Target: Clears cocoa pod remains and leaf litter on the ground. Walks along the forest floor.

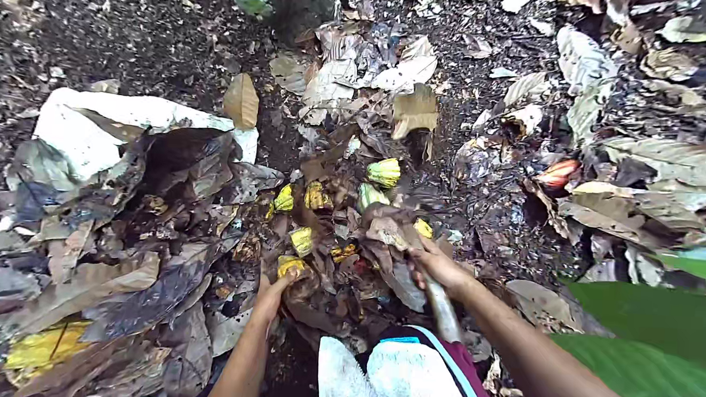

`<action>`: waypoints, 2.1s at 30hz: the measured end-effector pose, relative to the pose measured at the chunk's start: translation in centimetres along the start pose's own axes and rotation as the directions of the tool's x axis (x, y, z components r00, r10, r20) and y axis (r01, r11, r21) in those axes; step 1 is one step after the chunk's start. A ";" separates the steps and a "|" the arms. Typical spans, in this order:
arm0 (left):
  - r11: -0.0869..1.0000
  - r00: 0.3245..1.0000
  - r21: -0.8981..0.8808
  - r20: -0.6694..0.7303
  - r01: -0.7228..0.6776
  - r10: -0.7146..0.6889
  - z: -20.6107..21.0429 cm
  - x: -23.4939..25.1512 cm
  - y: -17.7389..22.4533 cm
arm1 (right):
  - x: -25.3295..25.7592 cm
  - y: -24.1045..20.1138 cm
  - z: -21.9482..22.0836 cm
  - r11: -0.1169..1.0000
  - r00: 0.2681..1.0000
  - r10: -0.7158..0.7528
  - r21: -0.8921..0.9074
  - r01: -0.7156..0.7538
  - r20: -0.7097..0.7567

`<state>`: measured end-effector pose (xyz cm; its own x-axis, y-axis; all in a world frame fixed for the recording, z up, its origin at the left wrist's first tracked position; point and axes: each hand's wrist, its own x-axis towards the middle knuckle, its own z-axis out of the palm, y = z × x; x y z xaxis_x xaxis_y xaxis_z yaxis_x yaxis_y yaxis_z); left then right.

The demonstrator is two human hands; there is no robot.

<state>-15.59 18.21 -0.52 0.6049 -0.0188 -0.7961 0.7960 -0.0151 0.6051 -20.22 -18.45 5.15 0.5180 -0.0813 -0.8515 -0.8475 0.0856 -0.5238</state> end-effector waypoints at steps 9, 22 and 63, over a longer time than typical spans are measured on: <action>0.990 0.992 -0.082 -0.057 -0.113 0.108 3.6 2.4 3.0 | -0.1 -1.6 4.8 0.960 0.982 0.040 -0.278 0.013 0.183; 0.854 0.839 -0.282 -0.471 -0.436 0.273 -4.3 -4.7 8.3 | -1.8 -10.0 23.7 0.693 0.733 -0.149 -0.459 0.556 0.664; 0.705 0.743 -0.439 -0.643 -0.557 0.187 -11.2 -7.4 10.3 | -1.1 -15.1 30.0 0.441 0.607 -0.188 -0.485 0.755 0.772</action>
<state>-11.58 29.37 11.58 0.6128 0.6261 -0.4822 0.2345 0.4387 0.8675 -4.54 10.13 13.23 0.5632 0.7015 -0.4368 -0.0391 -0.5054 -0.8620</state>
